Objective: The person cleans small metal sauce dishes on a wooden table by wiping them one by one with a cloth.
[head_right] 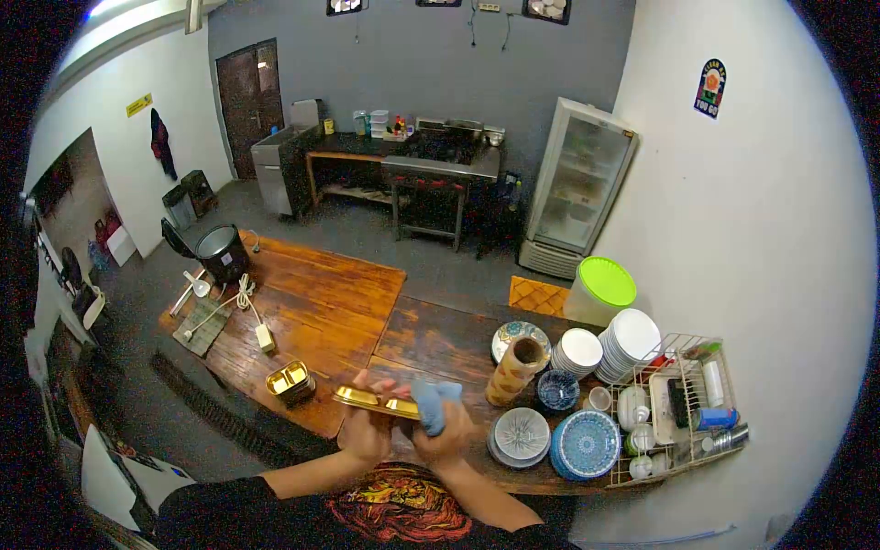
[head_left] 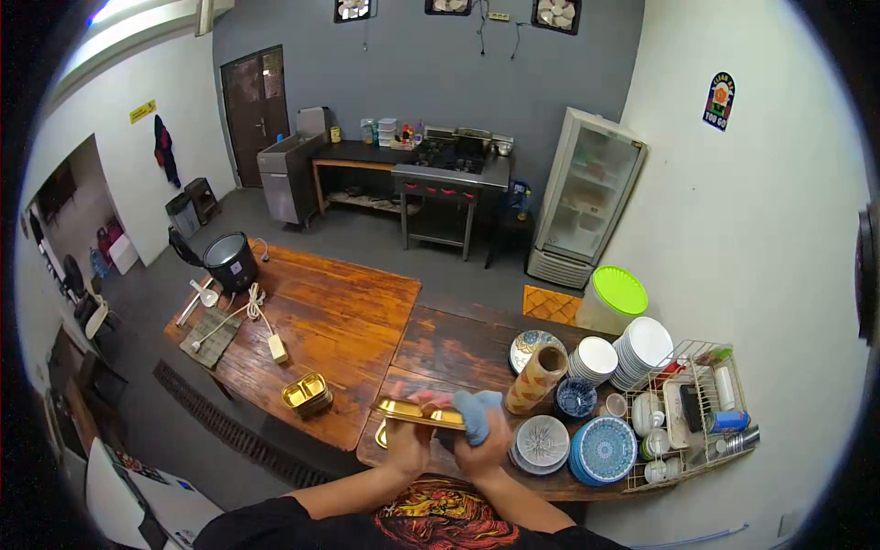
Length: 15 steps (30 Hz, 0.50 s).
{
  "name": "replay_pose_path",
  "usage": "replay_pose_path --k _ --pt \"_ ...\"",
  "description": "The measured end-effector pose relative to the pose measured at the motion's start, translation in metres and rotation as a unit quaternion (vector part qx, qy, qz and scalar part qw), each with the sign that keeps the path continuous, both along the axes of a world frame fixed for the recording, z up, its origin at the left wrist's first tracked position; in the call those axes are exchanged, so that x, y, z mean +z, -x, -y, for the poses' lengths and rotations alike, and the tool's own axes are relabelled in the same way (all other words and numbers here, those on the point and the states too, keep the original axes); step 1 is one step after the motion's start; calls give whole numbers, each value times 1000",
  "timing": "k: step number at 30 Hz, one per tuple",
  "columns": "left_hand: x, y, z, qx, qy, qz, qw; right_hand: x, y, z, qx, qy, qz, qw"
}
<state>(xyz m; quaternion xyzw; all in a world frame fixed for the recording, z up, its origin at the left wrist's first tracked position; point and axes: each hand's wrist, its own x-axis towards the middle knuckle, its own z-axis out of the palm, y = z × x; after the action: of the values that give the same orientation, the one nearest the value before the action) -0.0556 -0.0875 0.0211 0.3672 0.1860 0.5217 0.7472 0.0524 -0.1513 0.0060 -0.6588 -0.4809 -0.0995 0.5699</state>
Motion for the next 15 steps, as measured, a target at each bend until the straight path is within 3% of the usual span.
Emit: replay_pose_path --k 2,8,13,15 --pt "-4 9 -9 -42 114 148 981 1 15 -3 -26 14 90 995" --pt "16 42 -33 -78 106 235 963 3 54 -32 7 119 76 990" --pt "-13 69 -62 50 -30 117 991 18 95 -54 30 153 71 985" --pt "-2 86 -72 83 -62 -54 993 23 108 -60 89 230 26 969"
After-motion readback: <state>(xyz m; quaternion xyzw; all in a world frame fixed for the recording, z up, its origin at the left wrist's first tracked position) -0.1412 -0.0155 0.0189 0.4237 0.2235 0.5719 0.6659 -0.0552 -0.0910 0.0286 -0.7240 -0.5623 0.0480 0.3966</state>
